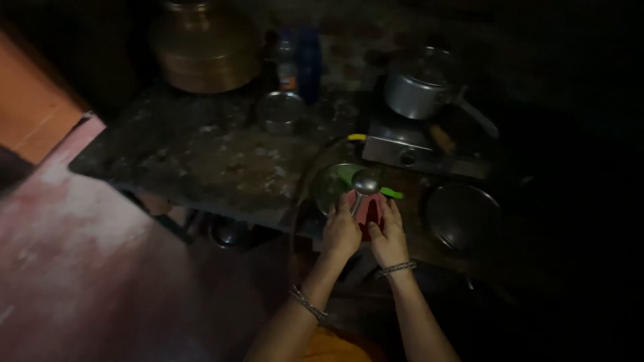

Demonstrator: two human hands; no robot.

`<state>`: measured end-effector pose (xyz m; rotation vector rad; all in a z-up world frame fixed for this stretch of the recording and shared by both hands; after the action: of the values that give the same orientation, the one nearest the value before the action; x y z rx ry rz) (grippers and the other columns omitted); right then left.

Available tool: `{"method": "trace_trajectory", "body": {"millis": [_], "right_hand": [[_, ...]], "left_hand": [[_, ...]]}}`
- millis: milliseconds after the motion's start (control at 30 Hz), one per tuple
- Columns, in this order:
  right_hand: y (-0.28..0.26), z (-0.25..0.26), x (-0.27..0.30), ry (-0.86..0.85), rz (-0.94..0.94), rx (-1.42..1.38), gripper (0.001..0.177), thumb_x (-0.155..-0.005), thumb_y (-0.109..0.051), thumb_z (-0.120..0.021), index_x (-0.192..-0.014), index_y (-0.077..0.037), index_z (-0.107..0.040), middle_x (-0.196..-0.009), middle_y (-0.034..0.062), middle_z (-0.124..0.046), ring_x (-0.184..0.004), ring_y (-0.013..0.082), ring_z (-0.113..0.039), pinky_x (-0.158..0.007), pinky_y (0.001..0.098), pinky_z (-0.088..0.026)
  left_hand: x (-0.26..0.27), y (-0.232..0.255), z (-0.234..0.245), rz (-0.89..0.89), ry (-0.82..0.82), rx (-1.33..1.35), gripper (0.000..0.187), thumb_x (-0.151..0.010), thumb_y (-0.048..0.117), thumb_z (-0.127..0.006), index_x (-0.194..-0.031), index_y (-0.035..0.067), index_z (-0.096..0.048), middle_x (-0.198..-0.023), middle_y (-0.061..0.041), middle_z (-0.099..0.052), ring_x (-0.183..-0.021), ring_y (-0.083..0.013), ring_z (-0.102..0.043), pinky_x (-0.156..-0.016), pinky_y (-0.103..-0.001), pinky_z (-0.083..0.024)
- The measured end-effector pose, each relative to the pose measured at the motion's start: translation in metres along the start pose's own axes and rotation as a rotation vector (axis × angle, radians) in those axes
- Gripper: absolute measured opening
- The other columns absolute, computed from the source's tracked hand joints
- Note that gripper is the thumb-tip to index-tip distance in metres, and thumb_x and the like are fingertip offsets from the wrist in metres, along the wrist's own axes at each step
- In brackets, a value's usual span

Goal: Preparing and serving rotis and curry onto multiple steel plates on a low table.

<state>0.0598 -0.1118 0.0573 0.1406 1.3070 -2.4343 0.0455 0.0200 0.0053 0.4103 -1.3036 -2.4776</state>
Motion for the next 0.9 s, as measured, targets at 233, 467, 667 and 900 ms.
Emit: {"method": "trace_trajectory", "body": {"millis": [233, 467, 667, 900], "right_hand": [[-0.024, -0.070, 0.014, -0.127, 0.113, 0.005, 0.066, -0.090, -0.005, -0.061, -0.153, -0.005, -0.041, -0.167, 0.0228, -0.023, -0.153, 0.0369, -0.029, -0.121, 0.0417, -0.031], [-0.075, -0.122, 0.058, -0.287, 0.177, -0.036, 0.067, -0.089, -0.004, -0.059, -0.154, -0.007, -0.041, -0.167, 0.0236, -0.021, -0.152, 0.0368, -0.028, -0.119, 0.0411, -0.033], [-0.110, -0.162, 0.098, -0.383, 0.215, -0.084, 0.066, -0.089, -0.005, -0.059, -0.153, -0.010, -0.042, -0.167, 0.0216, -0.023, -0.149, 0.0349, -0.036, -0.117, 0.0402, -0.038], [-0.148, -0.209, 0.157, -0.526, 0.268, -0.101, 0.066, -0.090, -0.004, -0.060, -0.154, -0.007, -0.041, -0.167, 0.0221, -0.022, -0.151, 0.0359, -0.032, -0.119, 0.0418, -0.034]], "left_hand": [[0.053, -0.012, 0.099, 0.215, 0.052, 0.062, 0.076, -0.095, 0.009, -0.060, -0.160, 0.008, -0.021, -0.160, -0.029, -0.026, -0.141, -0.0449, -0.042, -0.109, -0.047, -0.046], [0.109, -0.042, 0.163, 0.344, 0.192, 0.116, 0.074, -0.094, 0.006, -0.058, -0.159, 0.006, -0.022, -0.162, -0.027, -0.026, -0.137, -0.0414, -0.050, -0.109, -0.044, -0.049], [0.166, -0.057, 0.215, 0.419, 0.289, 0.104, 0.078, -0.092, 0.007, -0.062, -0.158, 0.005, -0.021, -0.159, -0.025, -0.029, -0.136, -0.0419, -0.048, -0.108, -0.045, -0.047], [0.229, -0.110, 0.247, 0.473, 0.462, 0.121, 0.077, -0.090, 0.004, -0.061, -0.158, 0.001, -0.025, -0.156, -0.024, -0.037, -0.134, -0.0415, -0.052, -0.108, -0.044, -0.049]]}}
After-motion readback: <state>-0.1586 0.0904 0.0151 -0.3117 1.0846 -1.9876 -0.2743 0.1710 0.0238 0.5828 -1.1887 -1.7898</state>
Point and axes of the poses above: each hand's wrist, its own x-axis away from the middle knuckle, its own z-axis out of the back of the hand, y = z × x, the point moved 5 cm from there along -x, towards the middle knuckle
